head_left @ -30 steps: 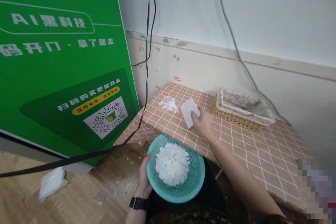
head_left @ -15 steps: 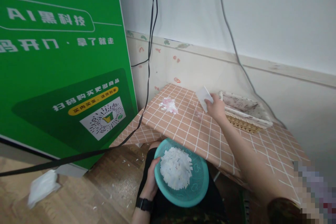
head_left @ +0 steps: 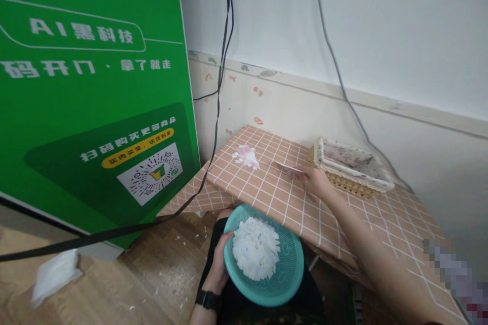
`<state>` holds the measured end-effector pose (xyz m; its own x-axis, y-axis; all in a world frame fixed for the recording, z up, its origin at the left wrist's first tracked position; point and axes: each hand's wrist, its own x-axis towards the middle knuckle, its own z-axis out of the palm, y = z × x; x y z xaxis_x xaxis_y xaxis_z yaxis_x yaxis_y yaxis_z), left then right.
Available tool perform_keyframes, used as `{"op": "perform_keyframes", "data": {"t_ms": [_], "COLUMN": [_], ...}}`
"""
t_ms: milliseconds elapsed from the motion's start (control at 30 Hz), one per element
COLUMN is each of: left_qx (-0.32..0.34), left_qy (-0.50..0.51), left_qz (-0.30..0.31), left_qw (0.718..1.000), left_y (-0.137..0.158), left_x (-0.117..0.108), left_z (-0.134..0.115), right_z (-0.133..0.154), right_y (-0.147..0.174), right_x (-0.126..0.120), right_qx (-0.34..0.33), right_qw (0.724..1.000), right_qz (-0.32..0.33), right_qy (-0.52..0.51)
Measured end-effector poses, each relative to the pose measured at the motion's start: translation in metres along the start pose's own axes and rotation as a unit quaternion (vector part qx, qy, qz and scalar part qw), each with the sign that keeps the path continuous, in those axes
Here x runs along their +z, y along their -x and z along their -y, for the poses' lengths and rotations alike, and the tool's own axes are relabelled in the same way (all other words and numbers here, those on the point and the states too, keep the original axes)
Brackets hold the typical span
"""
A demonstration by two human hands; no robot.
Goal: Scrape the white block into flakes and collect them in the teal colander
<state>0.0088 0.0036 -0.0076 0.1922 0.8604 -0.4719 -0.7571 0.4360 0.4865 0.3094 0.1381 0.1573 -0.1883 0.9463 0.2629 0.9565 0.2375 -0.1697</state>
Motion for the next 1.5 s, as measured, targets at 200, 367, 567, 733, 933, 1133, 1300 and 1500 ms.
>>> {"op": "perform_keyframes", "data": {"t_ms": [200, 367, 567, 733, 933, 1133, 1300, 1500], "left_qx": [0.002, 0.003, -0.011, -0.023, -0.037, -0.038, -0.033, -0.023], "left_qy": [-0.006, -0.02, -0.03, -0.028, -0.038, -0.058, -0.071, -0.059], "left_qz": [-0.002, -0.001, -0.019, -0.049, -0.058, -0.054, -0.043, -0.023], "left_qw": [1.0, 1.0, 0.999, 0.998, 0.997, 0.996, 0.996, 0.998], "left_y": [0.005, 0.012, 0.025, 0.032, 0.037, 0.037, 0.033, 0.034], "left_x": [0.001, 0.007, 0.021, 0.031, 0.042, 0.039, 0.025, 0.023], "left_z": [0.003, 0.004, -0.001, -0.001, -0.001, 0.005, 0.01, 0.011], "right_z": [0.013, 0.057, 0.097, 0.086, 0.052, 0.028, 0.032, 0.04], "right_y": [-0.029, -0.074, -0.1, -0.109, -0.115, -0.119, -0.117, -0.113], "right_x": [-0.017, -0.017, 0.005, 0.018, 0.014, 0.015, 0.017, 0.003], "right_qx": [0.0, -0.038, -0.163, -0.121, -0.073, -0.047, -0.072, -0.093], "right_qw": [0.997, 0.985, 0.947, 0.957, 0.968, 0.977, 0.979, 0.981], "right_qz": [-0.082, -0.048, 0.111, 0.095, 0.047, -0.005, 0.004, 0.054], "right_qy": [-0.015, -0.159, -0.252, -0.246, -0.237, -0.209, -0.19, -0.163]}}
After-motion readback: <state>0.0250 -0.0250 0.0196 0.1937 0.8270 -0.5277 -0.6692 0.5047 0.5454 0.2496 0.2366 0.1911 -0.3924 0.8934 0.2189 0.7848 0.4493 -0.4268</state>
